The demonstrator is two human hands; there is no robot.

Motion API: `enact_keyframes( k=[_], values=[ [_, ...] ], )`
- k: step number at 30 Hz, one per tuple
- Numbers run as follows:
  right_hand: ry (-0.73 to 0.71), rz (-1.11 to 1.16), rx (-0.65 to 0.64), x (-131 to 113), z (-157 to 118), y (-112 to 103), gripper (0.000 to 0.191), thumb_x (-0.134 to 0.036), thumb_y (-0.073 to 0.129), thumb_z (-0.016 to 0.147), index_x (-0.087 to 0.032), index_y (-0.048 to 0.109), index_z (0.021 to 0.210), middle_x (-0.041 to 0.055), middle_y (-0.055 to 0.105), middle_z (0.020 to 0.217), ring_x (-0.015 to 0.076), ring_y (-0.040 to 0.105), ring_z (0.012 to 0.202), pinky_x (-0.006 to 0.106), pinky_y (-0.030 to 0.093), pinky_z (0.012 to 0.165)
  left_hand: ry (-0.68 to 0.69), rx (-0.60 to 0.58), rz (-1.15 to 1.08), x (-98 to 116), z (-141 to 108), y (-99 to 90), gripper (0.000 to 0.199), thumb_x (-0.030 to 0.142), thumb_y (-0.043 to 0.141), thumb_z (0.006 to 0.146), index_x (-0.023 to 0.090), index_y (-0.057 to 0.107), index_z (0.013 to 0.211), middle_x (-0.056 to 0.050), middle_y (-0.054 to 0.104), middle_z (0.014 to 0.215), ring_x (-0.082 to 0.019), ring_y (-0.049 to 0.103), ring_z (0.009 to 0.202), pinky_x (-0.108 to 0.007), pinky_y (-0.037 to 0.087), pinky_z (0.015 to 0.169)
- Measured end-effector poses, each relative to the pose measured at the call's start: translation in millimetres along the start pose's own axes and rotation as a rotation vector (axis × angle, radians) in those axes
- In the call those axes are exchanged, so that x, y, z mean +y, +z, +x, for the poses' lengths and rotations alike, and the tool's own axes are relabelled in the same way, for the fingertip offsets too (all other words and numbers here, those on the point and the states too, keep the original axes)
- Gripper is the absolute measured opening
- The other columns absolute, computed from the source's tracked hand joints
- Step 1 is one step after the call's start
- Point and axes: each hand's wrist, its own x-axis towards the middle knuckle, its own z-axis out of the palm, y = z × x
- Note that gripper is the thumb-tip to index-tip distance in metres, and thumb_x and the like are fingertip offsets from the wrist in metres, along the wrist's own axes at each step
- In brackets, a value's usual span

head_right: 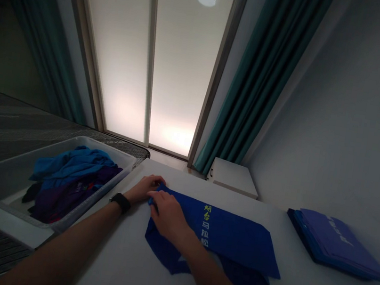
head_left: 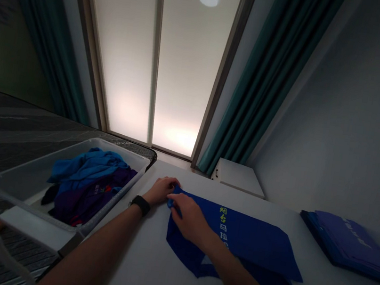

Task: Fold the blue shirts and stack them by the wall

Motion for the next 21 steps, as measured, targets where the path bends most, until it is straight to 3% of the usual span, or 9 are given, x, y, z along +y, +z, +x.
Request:
enact_keyframes(
  k=[3,7,12,15,21],
  values=[
    [-0.044,-0.159,-0.111,-7,-18,19,0.038,-0.018,0.056,0.088,-0.021,0.053,0.125,0.0076,0.062,0.112,0.0225,0.056,0.104,0.04,0.044,0.093,-0.014,0.018,-0.023,-3,1,1.7,0.022,0.023,0.055,0.076,0.02,0.071,0.091,-0.003,0.069,0.082,-0.019,0.061,0.078,-0.029,0.047,0.076],
    [-0.062,-0.183,-0.134,-4,-30,30,0.044,-0.027,0.055,0.089,-0.019,0.049,0.132,0.0099,0.056,0.13,0.0232,0.049,0.12,0.04,0.039,0.103,-0.047,0.043,-0.048,-9,3,3.0,0.024,0.027,0.052,0.08,0.02,0.071,0.094,-0.003,0.07,0.081,-0.018,0.063,0.074,-0.029,0.048,0.075],
    [-0.053,-0.145,-0.194,0,-35,31,0.052,-0.038,0.044,0.096,-0.017,0.039,0.144,0.0098,0.044,0.147,0.0221,0.035,0.137,0.042,0.023,0.116,-0.098,0.065,-0.054,-10,5,0.5,0.036,0.03,0.037,0.088,0.02,0.071,0.096,-0.003,0.073,0.087,-0.02,0.066,0.085,-0.029,0.047,0.08],
    [-0.059,-0.123,-0.235,1,-37,31,0.055,-0.04,0.04,0.098,-0.019,0.033,0.148,0.0079,0.038,0.152,0.02,0.029,0.141,0.042,0.018,0.118,-0.108,0.047,-0.024,-4,4,-0.1,0.033,0.038,0.043,0.088,0.021,0.07,0.098,-0.002,0.073,0.084,-0.019,0.066,0.081,-0.029,0.047,0.079],
    [-0.107,-0.148,-0.231,-2,-39,27,0.05,-0.038,0.044,0.097,-0.024,0.037,0.144,0.0064,0.038,0.151,0.021,0.03,0.14,0.043,0.021,0.116,-0.103,0.015,0.076,2,3,3.2,0.027,0.037,0.051,0.086,0.021,0.07,0.096,-0.002,0.072,0.083,-0.019,0.065,0.076,-0.031,0.045,0.078]
  ],
)
